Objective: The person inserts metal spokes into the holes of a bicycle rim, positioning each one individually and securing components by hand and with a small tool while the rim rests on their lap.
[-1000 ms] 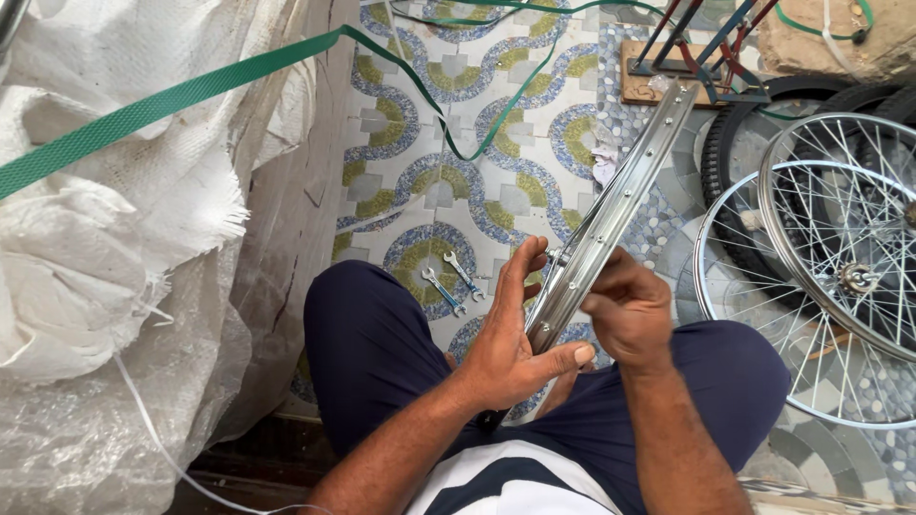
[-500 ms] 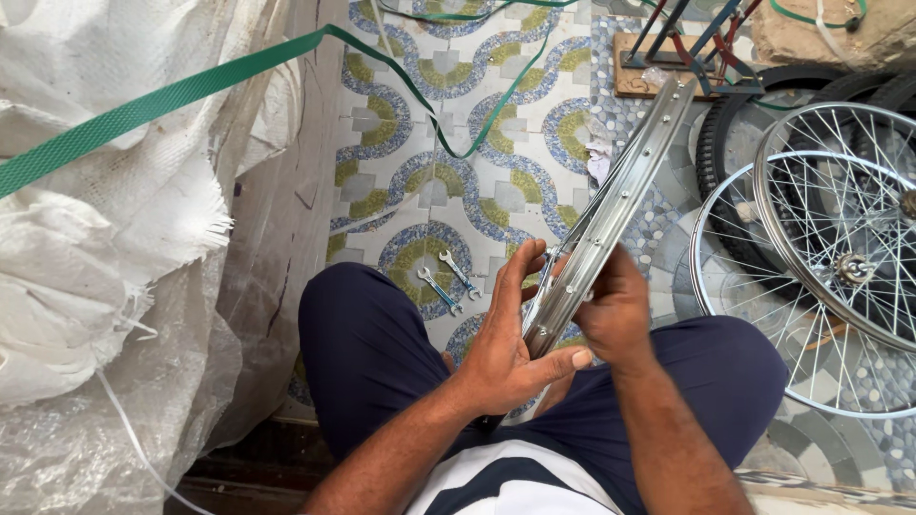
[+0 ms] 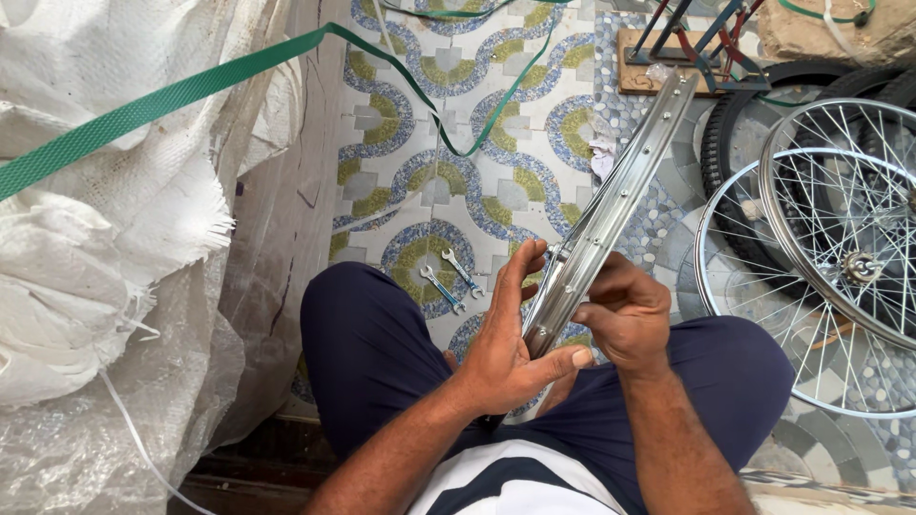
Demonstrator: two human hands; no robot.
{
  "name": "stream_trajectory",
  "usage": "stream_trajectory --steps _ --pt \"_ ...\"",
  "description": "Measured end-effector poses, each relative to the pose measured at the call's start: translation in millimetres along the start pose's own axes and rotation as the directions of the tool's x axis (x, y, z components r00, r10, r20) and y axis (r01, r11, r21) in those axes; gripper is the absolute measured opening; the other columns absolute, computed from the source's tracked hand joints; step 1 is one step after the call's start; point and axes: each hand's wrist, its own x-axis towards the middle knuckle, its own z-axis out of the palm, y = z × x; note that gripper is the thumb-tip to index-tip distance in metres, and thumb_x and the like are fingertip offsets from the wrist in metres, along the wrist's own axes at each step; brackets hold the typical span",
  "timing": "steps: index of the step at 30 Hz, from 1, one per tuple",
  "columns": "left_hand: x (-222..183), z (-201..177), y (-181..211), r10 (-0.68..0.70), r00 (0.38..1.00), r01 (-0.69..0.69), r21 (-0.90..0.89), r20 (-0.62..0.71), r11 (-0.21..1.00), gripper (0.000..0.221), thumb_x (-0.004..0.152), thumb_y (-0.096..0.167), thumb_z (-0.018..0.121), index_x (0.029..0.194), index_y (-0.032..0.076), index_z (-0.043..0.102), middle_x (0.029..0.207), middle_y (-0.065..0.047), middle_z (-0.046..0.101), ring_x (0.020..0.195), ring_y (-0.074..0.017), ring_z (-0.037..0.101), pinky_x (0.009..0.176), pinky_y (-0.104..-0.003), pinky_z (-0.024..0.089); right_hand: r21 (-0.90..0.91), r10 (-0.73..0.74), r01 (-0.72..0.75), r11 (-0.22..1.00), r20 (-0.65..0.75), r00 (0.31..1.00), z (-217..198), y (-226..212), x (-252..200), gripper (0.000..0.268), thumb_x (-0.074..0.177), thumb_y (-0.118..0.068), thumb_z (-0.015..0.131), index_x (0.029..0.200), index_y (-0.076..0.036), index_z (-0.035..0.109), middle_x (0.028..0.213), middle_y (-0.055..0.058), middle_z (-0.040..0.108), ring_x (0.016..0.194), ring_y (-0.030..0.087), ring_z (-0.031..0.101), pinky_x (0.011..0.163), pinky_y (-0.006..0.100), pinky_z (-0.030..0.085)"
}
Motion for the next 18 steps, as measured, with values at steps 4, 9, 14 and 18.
stream_trajectory --steps 4,9,14,18 --pt "-1.3 3.7 -2.7 -0.010 0.999 0.011 -0.017 0.033 1.000 0.118 0.094 0.051 0.072 0.168 -0.003 -0.003 0.169 -0.030 0.019 0.163 -0.0408 0.023 0.131 -0.055 0.031 -0.267 0.043 -0.075 0.961 -0.125 0.991 8.5 1.9 2.6 0.037 0.089 0.008 0.075 0.121 -0.002 0.059 0.114 0.015 0.073 0.102 0.019 0.074 0.086 0.035 0.065" --pt "11.2 -3.3 12.3 0.007 0.999 -0.007 -0.003 0.050 1.000 0.117 0.094 0.054 0.072 0.167 -0.005 0.003 0.167 -0.032 0.022 0.162 -0.0445 0.026 0.130 -0.058 0.032 -0.282 0.194 -0.202 0.938 -0.055 0.979 11.4 -6.1 7.3 0.038 0.095 0.003 0.070 0.132 0.002 0.062 0.108 0.012 0.071 0.102 0.018 0.072 0.091 0.033 0.061" --pt "82.5 -9.3 28.9 0.079 0.996 -0.084 0.216 0.029 0.973 0.111 0.084 0.050 0.074 0.164 -0.005 0.020 0.161 -0.033 0.034 0.151 -0.0442 0.041 0.122 -0.054 0.039 -0.288 0.272 -0.257 0.923 0.012 0.962 11.3 -6.3 3.3 0.061 0.083 -0.008 0.074 0.139 -0.003 0.051 0.118 0.006 0.067 0.105 0.013 0.066 0.090 0.029 0.055" --pt "123.0 -6.2 48.6 0.052 0.996 -0.067 0.236 0.068 0.969 0.101 0.084 0.031 0.077 0.159 -0.008 0.022 0.152 -0.035 0.045 0.140 -0.0426 0.049 0.116 -0.046 0.039 -0.175 0.133 -0.117 0.978 0.081 0.988 -11.5 17.8 4.1 0.029 0.104 -0.009 0.067 0.129 0.004 0.061 0.121 0.008 0.065 0.116 0.015 0.061 0.102 0.031 0.051"
